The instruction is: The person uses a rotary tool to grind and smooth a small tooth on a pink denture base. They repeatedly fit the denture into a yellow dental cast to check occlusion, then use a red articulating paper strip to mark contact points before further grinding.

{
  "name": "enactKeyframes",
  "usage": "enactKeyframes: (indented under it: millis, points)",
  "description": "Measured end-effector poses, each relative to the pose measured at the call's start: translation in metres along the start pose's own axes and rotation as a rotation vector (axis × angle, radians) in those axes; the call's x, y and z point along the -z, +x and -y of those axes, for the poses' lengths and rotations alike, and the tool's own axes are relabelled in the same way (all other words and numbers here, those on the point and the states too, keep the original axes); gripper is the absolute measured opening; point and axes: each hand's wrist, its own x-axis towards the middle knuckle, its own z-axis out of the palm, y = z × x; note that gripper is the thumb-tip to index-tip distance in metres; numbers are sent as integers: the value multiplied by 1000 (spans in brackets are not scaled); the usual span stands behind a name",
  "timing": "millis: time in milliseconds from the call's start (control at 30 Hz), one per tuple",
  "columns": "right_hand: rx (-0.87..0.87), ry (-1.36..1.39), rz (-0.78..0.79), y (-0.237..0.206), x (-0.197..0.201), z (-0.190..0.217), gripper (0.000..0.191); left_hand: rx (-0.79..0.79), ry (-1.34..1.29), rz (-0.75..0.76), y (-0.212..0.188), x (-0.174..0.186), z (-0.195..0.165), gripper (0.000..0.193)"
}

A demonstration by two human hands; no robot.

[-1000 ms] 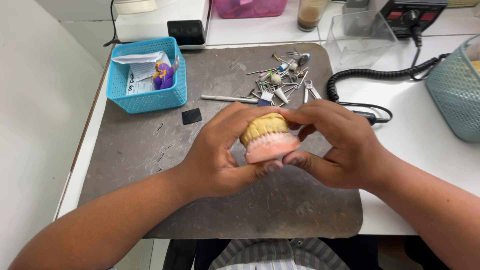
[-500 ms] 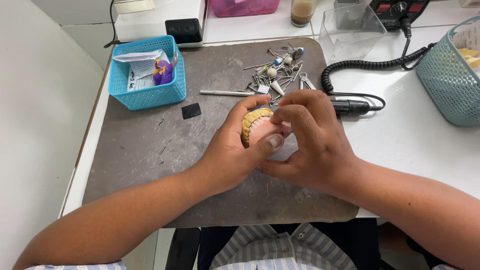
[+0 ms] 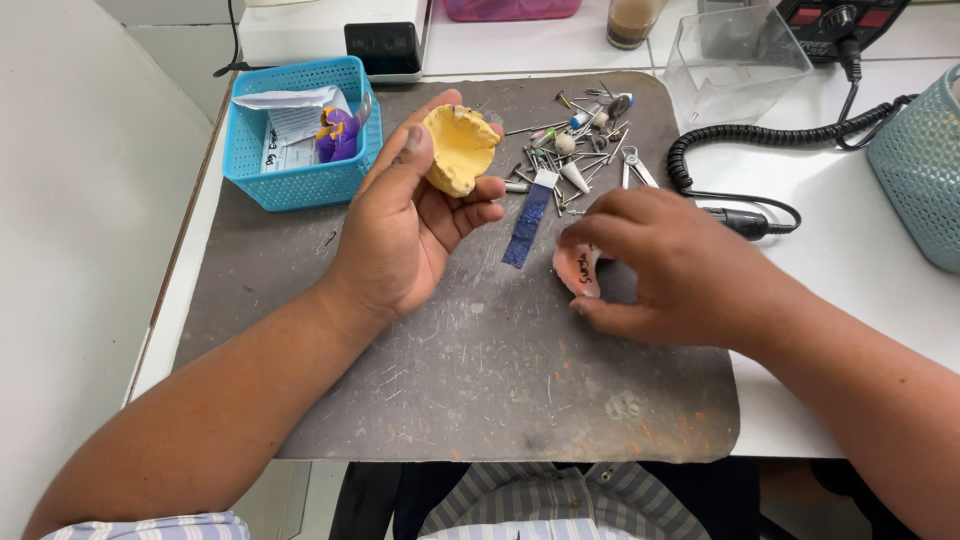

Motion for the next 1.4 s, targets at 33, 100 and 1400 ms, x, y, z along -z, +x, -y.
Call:
enactKeyframes:
  millis: [33,100,1400]
  points:
    - [-10,-43,43,2,-2,1,49,3,22,1,0,-1,0,59]
    - [-43,-24,71,3,-3,1,51,6,66,6,1,-4,2,66]
    - [-189,-211,198,76,-6,-54,20,3,96,182,4,4,10,77]
